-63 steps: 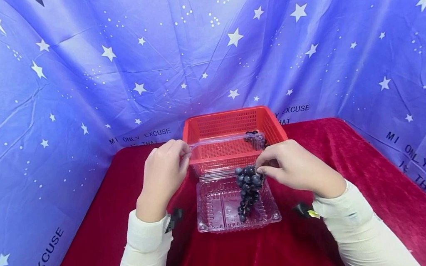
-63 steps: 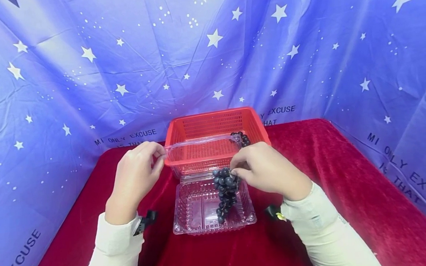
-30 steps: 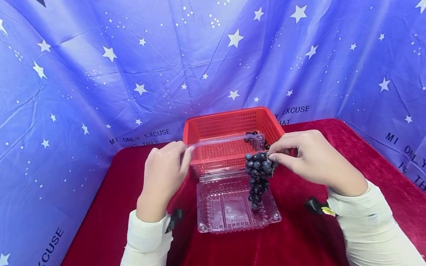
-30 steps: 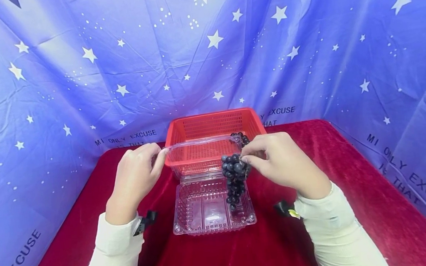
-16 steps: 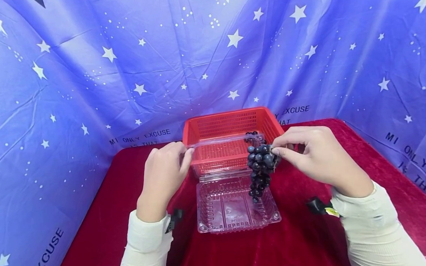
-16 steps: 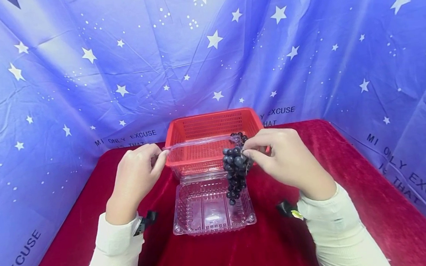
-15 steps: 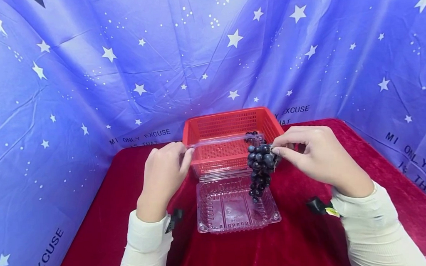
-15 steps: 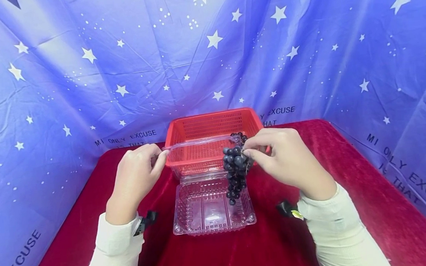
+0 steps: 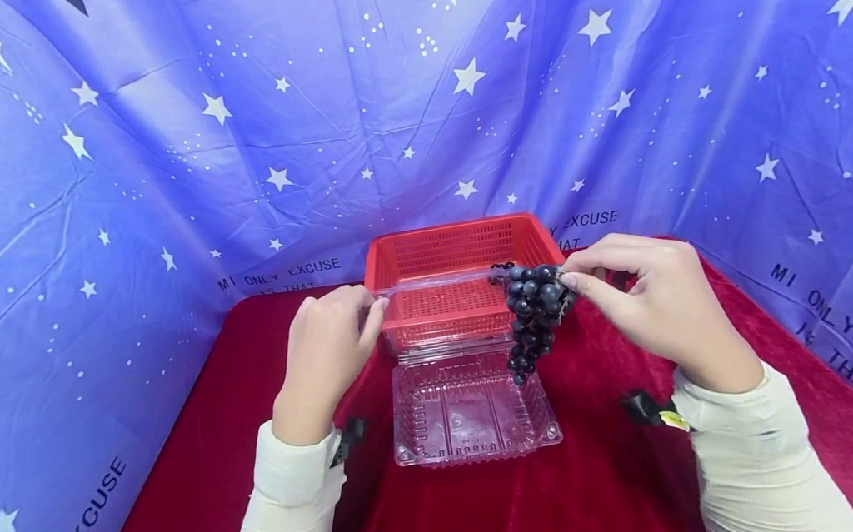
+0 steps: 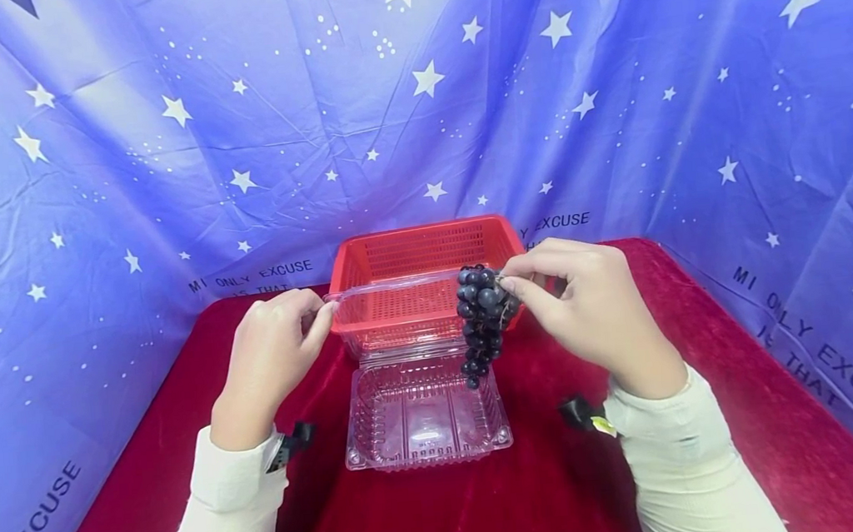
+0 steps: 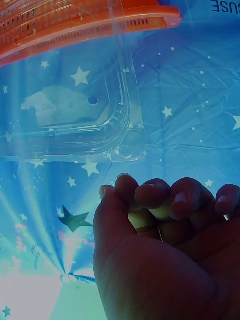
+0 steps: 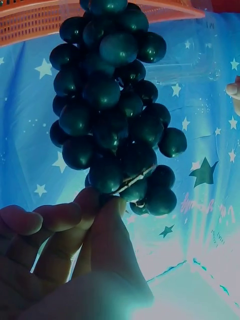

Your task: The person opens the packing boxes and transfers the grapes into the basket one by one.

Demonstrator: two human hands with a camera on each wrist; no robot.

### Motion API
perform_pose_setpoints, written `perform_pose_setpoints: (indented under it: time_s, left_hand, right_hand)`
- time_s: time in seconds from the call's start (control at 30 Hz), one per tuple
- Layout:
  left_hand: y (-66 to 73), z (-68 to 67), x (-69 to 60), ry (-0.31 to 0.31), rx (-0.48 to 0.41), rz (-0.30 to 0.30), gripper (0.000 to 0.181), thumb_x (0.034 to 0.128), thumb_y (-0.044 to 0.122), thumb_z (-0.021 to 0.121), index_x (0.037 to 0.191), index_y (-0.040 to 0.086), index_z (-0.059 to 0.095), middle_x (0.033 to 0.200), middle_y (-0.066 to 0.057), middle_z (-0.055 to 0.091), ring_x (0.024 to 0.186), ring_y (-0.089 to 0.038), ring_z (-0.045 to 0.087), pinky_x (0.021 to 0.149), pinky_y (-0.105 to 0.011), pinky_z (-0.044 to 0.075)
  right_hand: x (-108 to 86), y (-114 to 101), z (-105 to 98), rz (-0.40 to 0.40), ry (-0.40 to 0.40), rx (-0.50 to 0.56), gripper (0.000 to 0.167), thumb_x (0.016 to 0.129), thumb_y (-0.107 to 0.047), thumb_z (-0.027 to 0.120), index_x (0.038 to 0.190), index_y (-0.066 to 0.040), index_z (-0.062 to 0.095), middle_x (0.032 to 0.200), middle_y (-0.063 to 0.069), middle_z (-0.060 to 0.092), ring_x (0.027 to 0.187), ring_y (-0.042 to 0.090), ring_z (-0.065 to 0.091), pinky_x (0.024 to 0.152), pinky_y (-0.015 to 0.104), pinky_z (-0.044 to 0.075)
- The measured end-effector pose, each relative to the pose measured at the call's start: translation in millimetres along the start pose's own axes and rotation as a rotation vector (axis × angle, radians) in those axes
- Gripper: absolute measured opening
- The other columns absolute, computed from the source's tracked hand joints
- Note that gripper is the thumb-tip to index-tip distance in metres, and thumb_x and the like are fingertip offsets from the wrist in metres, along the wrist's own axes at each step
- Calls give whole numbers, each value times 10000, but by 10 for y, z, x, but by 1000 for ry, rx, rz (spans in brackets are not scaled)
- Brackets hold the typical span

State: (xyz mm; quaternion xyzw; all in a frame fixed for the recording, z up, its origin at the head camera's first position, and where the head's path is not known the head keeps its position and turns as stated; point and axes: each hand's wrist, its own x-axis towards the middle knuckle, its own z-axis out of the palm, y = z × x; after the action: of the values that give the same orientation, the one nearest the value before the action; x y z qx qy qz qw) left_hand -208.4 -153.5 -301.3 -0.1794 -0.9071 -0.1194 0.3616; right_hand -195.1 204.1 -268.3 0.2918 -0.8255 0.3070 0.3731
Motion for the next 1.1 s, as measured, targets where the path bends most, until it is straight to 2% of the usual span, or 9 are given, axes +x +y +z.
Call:
perform_pose_setpoints:
  time_s: [0.4,0.87,1.1]
  left_hand:
    - [9,-10,-6,-5,5,-3,184,978,257,684,864,122,735,761,-35,715,659,-230,636,606,-390,459]
    - [22,-20,9,-9,-2,-5,185,976,255,688,858,119,730,755,-42,705,674,-250,644,638,-406,513]
    - [18,-16,-1,-2,-2,1,191,971,250,697,837,115,716,725,-43,680,652,-249,622,629,-404,519]
  right_hand:
    - [13,38,-86,73,37,-8,148,838,-104,844,921,-225,827,861,-123,744,670,-54,534,590,140,391]
    - [39,138,-98,87,135,0,103,858,-84,814,914,-168,832,828,-30,759,650,-67,571,626,89,441]
    - [28,196,-74,145,186,30,106,857,-87,821,933,-159,839,841,18,773,689,-76,603,673,75,460]
